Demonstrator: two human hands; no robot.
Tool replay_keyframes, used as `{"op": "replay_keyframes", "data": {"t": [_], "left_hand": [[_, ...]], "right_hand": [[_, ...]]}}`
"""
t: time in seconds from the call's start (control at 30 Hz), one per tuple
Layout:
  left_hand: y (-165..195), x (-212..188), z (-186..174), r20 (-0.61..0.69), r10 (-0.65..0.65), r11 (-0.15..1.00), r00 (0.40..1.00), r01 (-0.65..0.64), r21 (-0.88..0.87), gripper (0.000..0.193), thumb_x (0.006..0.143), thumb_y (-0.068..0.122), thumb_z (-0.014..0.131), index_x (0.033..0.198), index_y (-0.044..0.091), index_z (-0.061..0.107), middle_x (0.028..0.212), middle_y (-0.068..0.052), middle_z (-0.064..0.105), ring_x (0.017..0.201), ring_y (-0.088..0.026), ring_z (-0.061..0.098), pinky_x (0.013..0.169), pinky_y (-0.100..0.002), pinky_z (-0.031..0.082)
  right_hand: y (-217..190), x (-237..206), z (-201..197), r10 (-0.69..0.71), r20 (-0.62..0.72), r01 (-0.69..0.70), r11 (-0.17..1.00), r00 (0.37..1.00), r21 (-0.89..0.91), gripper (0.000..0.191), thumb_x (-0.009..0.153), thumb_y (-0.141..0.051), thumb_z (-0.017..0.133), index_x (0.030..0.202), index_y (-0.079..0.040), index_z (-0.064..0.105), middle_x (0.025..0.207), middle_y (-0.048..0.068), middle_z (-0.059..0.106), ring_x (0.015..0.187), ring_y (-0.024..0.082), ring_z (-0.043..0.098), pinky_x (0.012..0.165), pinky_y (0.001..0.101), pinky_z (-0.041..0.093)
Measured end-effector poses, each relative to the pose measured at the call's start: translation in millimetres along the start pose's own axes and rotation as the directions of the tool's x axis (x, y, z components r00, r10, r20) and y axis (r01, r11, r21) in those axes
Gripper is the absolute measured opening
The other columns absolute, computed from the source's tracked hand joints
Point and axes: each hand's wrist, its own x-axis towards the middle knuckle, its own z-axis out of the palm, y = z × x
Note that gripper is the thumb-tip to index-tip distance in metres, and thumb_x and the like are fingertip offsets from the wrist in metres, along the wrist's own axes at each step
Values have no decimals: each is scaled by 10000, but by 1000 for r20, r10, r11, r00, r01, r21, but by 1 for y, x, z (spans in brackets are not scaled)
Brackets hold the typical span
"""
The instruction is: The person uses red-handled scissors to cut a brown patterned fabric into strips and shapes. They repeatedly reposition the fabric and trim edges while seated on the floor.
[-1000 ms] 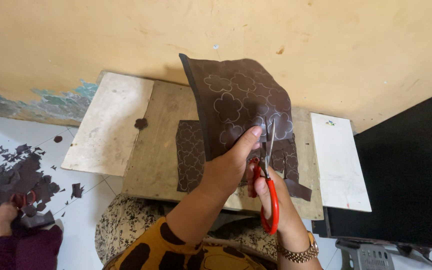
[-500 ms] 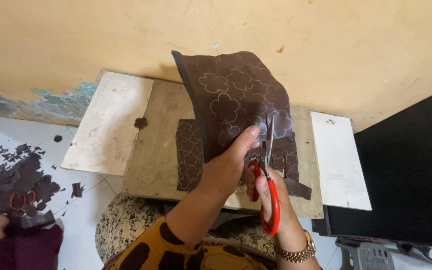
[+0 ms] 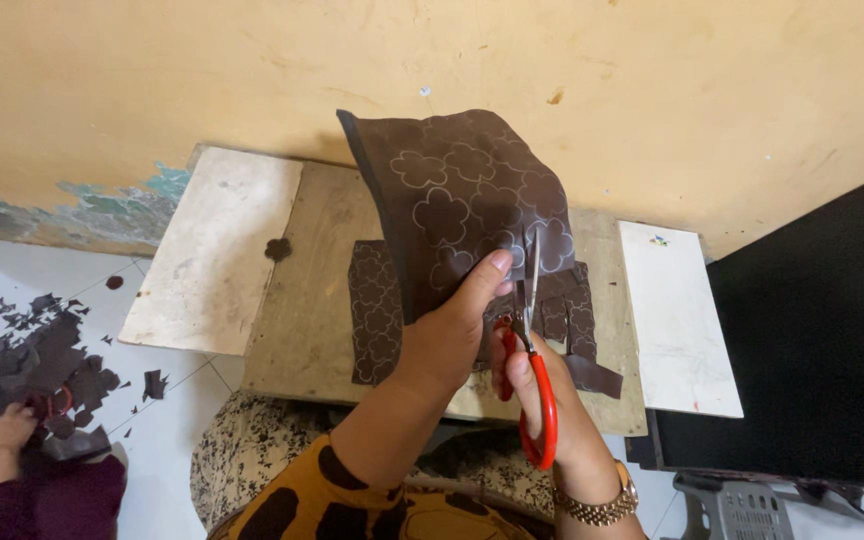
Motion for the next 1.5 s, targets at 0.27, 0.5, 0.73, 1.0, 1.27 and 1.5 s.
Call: {"op": "replay_keyframes", "data": {"t": [0.27, 0.5, 0.73, 1.0, 1.27, 1.5], "left_hand": [[-2, 0, 1, -25, 28, 998, 999, -30, -57, 310, 907, 188, 716, 1169, 24, 693, 1085, -64, 718, 975, -170, 686, 857, -357, 593], [6, 1, 3, -15, 25, 1000, 1000, -25, 6, 275, 882, 153, 736, 1128, 34, 706, 1050, -48, 732, 935, -158, 704, 843, -335, 601], [6, 2, 5, -107, 92, 994, 990, -98, -48, 231, 871, 90, 755, 1083, 7, 718, 1003, -54, 731, 884, -160, 691, 795, -334, 591], [-1, 3, 5, -132, 97, 993, 986, -105, -57, 216, 870, 86, 754, 1070, 11, 725, 992, -45, 731, 859, -147, 697, 779, -319, 606], [-2, 4, 3, -108, 104, 991, 989, -112, -72, 246, 868, 107, 750, 1095, 23, 708, 1010, -43, 727, 887, -144, 694, 787, -330, 596], [-3, 1, 4, -100, 5, 1000, 995, -8, -22, 276, 870, 176, 748, 1097, 22, 722, 1015, -43, 730, 891, -152, 686, 809, -325, 576]], "right_hand": [[10, -2, 2, 64, -36, -61, 995, 997, 77, 608, 988, -642, 461, 950, -42, 552, 739, 2, 460, 631, 120, 469, 550, 273, 413], [4, 2, -4, 33, 3, -33, 999, 999, 1, 622, 988, -659, 460, 997, -46, 563, 763, 10, 483, 672, 130, 487, 602, 284, 446], [1, 2, -2, 22, 61, -24, 999, 998, 41, 638, 977, -669, 448, 1062, -48, 569, 829, 16, 508, 722, 134, 501, 634, 286, 448], [19, -1, -2, 98, -25, -96, 994, 995, 55, 591, 979, -633, 470, 924, -53, 565, 723, -6, 482, 598, 108, 478, 517, 259, 413], [15, 0, 4, 72, -43, -68, 993, 996, 95, 581, 996, -619, 460, 873, -60, 560, 678, -2, 491, 569, 97, 474, 494, 247, 387], [12, -1, 6, 116, -84, -104, 985, 990, 136, 573, 975, -615, 483, 905, -54, 579, 694, -2, 482, 569, 101, 452, 482, 252, 379]]}}
